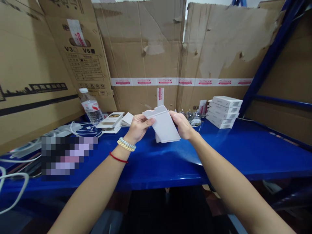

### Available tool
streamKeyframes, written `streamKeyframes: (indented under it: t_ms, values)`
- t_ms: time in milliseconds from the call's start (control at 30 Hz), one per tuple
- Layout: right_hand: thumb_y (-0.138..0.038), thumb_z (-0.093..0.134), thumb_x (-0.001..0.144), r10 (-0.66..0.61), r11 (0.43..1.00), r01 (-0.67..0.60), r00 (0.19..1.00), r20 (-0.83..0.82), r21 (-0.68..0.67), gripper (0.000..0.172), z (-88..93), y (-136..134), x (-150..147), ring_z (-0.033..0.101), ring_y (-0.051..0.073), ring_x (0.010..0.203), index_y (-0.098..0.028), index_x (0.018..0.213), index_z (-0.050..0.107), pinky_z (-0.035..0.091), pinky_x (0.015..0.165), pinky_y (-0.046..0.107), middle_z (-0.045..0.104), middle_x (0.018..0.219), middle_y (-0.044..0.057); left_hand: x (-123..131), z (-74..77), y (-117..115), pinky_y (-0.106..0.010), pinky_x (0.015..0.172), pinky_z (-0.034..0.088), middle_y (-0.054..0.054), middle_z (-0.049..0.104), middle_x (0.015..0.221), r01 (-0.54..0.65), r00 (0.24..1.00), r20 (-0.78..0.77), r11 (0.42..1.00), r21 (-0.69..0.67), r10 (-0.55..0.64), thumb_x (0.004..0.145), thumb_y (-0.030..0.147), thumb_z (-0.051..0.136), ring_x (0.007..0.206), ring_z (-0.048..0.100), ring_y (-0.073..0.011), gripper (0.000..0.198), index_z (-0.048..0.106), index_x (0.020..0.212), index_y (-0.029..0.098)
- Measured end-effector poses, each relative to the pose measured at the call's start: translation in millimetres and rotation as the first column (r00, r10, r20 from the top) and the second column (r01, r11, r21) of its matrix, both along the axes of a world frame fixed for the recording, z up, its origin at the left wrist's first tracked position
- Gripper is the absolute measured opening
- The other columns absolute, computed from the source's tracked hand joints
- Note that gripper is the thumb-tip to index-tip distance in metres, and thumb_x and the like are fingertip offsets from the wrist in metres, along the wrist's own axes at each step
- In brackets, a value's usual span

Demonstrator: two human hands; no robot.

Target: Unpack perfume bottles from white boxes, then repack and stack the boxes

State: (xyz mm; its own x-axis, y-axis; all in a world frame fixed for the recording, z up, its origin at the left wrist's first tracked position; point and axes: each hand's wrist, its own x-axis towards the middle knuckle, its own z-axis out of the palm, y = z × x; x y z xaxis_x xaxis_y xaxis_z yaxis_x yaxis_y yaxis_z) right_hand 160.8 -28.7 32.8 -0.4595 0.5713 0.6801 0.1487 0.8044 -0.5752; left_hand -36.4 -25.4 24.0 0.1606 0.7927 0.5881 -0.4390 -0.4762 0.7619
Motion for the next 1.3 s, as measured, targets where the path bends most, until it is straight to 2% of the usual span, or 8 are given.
streamKeyframes:
  t_ms: [467,633,933,1000,1067,1167,1233,1300]
  values:
    - [-0.069,0.039,0.089,0.025,0.993,-0.031,0.998,-0.054,-0.110,0.055,-0.6,3,0,0.045,0.011,0.059,-0.017,0.077,0.055,0.034,0.054,0.025,0.051,0.067,0.000,2,0.8,-3,-0.029,0.072,0.055,-0.007,0.076,0.085,-0.083,0.997,-0.008,0.996,0.020,0.083,0.062,0.035,0.086,0.078,0.069,-0.0186,0.032,0.075,0.085,0.016]
    - [-0.063,0.063,0.078,0.046,0.984,-0.048,0.999,-0.018,-0.173,0.047,3.4,0,1,0.054,0.013,0.065,-0.015,0.082,0.062,0.042,0.057,0.025,0.061,0.074,0.003,1,-0.1,-1,-0.031,0.072,0.055,-0.006,0.075,0.088,-0.117,0.991,-0.060,0.992,0.049,0.120,0.066,0.036,0.082,0.081,0.070,-0.0202,0.034,0.071,0.092,0.015]
    - [-0.054,0.078,0.066,0.014,0.920,-0.132,0.952,-0.307,-0.370,0.042,7.4,1,0,0.058,0.013,0.053,-0.017,0.082,0.066,0.044,0.046,0.024,0.064,0.063,0.001,-1,-0.2,6,-0.026,0.061,0.053,-0.004,0.067,0.099,-0.233,0.968,-0.047,0.955,0.184,0.246,0.073,0.048,0.072,0.076,0.065,-0.0150,0.048,0.051,0.109,0.024]
    - [-0.054,0.077,0.068,-0.061,0.934,-0.104,0.896,-0.439,-0.342,0.039,8.5,7,5,0.057,0.012,0.052,-0.019,0.080,0.065,0.045,0.045,0.024,0.061,0.060,-0.001,-3,-1.9,8,-0.026,0.060,0.051,-0.004,0.063,0.097,-0.413,0.901,-0.019,0.869,0.272,0.434,0.078,0.045,0.066,0.072,0.062,-0.0128,0.042,0.049,0.109,0.023]
    - [-0.053,0.075,0.069,-0.140,0.940,-0.082,0.795,-0.590,-0.333,0.037,10.2,17,13,0.061,0.014,0.057,-0.020,0.081,0.063,0.048,0.048,0.026,0.061,0.061,-0.001,-5,-4.2,9,-0.026,0.062,0.049,-0.002,0.061,0.094,-0.620,0.744,0.001,0.691,0.372,0.668,0.077,0.038,0.066,0.069,0.058,-0.0112,0.038,0.048,0.106,0.022]
    - [-0.055,0.071,0.072,-0.245,0.923,-0.082,0.630,-0.737,-0.377,0.038,11.4,33,26,0.066,0.018,0.066,-0.022,0.090,0.062,0.052,0.052,0.028,0.064,0.064,0.000,-3,-8.4,6,-0.027,0.063,0.046,0.002,0.057,0.081,-0.718,0.501,-0.085,0.469,0.515,0.861,0.070,0.031,0.068,0.066,0.054,-0.0116,0.041,0.048,0.104,0.021]
    - [-0.054,0.068,0.074,-0.306,0.891,-0.115,0.563,-0.768,-0.439,0.039,10.0,40,31,0.068,0.018,0.069,-0.023,0.097,0.061,0.054,0.054,0.028,0.066,0.066,-0.001,3,-11.8,2,-0.027,0.058,0.042,0.006,0.051,0.065,-0.651,0.435,-0.257,0.498,0.572,0.863,0.071,0.031,0.067,0.057,0.052,-0.0122,0.041,0.046,0.105,0.020]
    - [-0.052,0.066,0.076,-0.360,0.838,-0.166,0.545,-0.757,-0.519,0.038,6.8,44,31,0.068,0.018,0.068,-0.022,0.100,0.061,0.054,0.055,0.028,0.069,0.069,-0.001,10,-15.4,-2,-0.026,0.055,0.039,0.010,0.046,0.054,-0.556,0.403,-0.451,0.605,0.570,0.796,0.072,0.034,0.066,0.050,0.051,-0.0131,0.044,0.044,0.108,0.020]
